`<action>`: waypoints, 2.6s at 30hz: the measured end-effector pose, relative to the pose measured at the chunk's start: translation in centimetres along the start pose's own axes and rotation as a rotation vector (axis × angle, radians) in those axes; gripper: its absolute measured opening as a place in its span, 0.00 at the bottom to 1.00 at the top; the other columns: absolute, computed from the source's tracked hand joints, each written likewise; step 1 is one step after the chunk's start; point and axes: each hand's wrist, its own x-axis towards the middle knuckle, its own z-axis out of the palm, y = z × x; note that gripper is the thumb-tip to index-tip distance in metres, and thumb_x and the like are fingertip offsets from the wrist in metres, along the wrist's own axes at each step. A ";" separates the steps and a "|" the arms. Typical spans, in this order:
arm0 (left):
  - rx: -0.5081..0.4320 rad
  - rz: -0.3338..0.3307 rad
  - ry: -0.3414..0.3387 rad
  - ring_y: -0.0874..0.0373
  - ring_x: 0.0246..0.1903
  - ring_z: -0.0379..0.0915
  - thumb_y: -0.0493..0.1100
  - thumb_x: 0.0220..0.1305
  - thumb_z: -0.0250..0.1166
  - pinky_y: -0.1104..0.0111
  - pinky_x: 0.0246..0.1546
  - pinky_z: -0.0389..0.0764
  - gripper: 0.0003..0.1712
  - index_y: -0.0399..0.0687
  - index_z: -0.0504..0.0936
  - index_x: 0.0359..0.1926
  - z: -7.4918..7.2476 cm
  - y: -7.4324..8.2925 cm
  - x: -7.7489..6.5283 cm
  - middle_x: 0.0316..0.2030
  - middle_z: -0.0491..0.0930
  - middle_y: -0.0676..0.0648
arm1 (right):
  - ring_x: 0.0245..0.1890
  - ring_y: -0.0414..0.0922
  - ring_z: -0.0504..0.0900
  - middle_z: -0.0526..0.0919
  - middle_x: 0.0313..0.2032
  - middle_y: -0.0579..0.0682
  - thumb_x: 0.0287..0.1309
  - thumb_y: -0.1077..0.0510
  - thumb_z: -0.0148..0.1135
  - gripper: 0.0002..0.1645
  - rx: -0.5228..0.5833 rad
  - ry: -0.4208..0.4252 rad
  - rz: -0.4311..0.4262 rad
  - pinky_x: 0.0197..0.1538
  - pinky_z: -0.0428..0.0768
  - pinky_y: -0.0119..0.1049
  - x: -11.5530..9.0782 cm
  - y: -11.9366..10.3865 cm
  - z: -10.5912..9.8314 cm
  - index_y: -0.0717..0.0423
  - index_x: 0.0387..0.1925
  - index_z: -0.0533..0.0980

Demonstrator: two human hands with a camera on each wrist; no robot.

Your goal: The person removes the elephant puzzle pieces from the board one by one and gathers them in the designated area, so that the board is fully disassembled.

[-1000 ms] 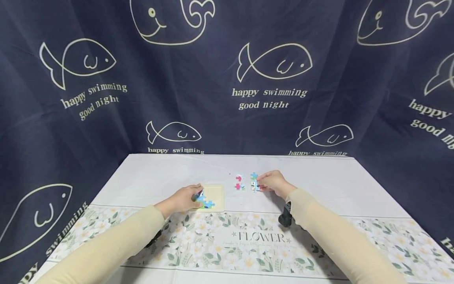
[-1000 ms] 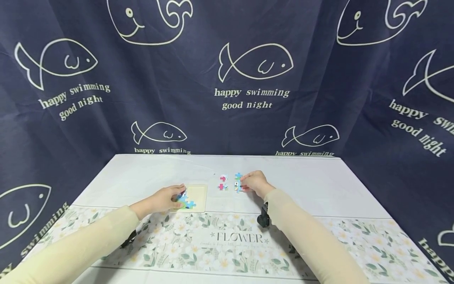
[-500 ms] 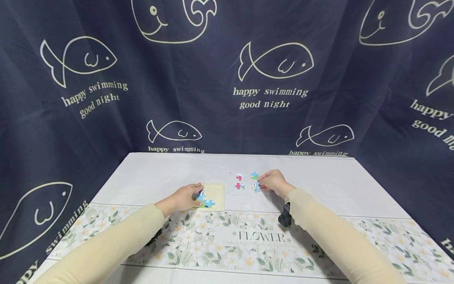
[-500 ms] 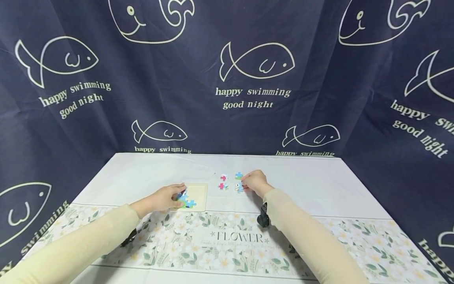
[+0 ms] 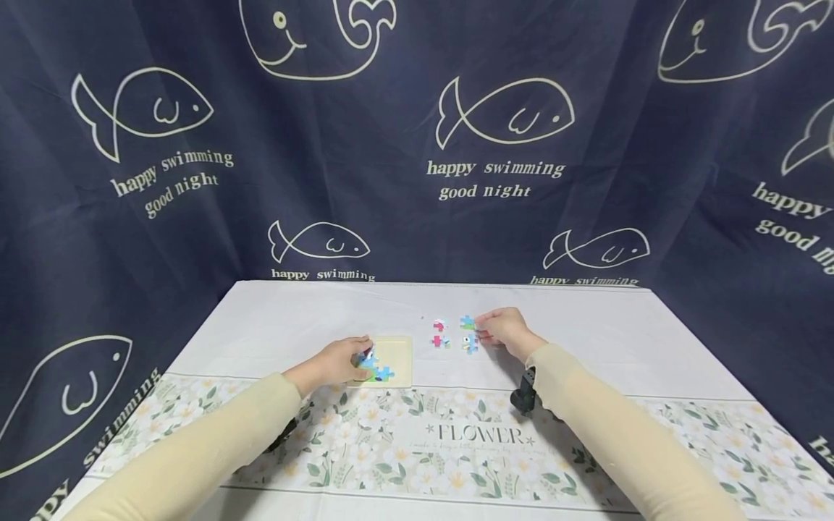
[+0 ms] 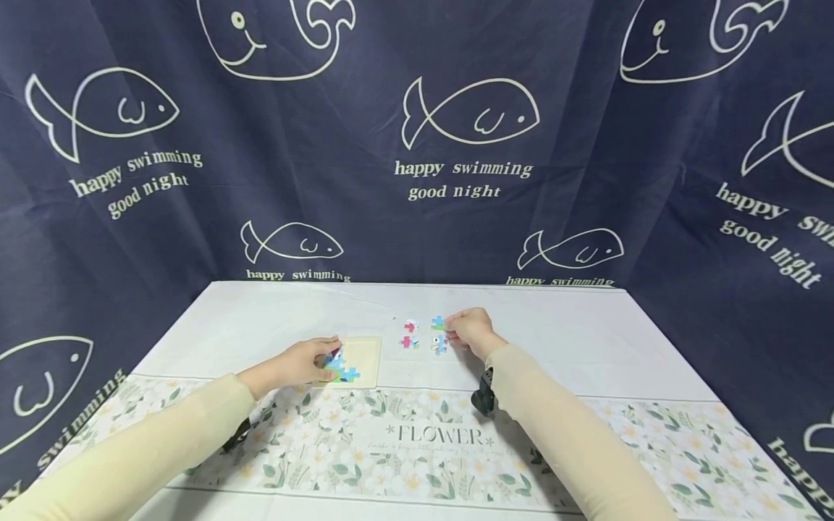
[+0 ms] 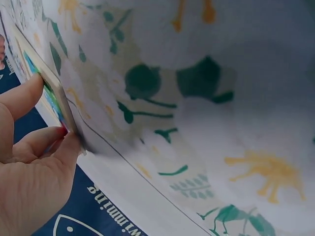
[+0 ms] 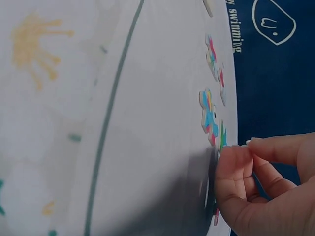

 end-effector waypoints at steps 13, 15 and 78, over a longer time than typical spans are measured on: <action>-0.013 0.002 -0.019 0.40 0.73 0.49 0.41 0.60 0.68 0.47 0.73 0.54 0.40 0.37 0.63 0.70 0.3 -0.4 0.2 0.74 0.55 0.40 | 0.26 0.39 0.81 0.84 0.32 0.55 0.62 0.67 0.58 0.18 0.068 -0.080 -0.016 0.39 0.87 0.32 -0.2 -0.5 0.2 0.73 0.52 0.75; 0.003 0.007 -0.017 0.40 0.73 0.50 0.41 0.60 0.68 0.47 0.73 0.54 0.39 0.37 0.63 0.70 0.4 -0.3 0.3 0.74 0.55 0.41 | 0.25 0.39 0.81 0.84 0.32 0.54 0.62 0.67 0.58 0.18 0.066 -0.086 -0.011 0.39 0.87 0.32 -0.4 -0.7 0.5 0.73 0.52 0.75; 0.041 0.066 -0.041 0.41 0.72 0.51 0.43 0.62 0.66 0.49 0.72 0.55 0.39 0.34 0.62 0.70 -0.8 -0.5 0.0 0.73 0.54 0.38 | 0.18 0.37 0.79 0.86 0.26 0.53 0.52 0.69 0.67 0.07 -0.169 -0.355 -0.158 0.26 0.81 0.27 -5.5 -4.6 12.8 0.66 0.35 0.83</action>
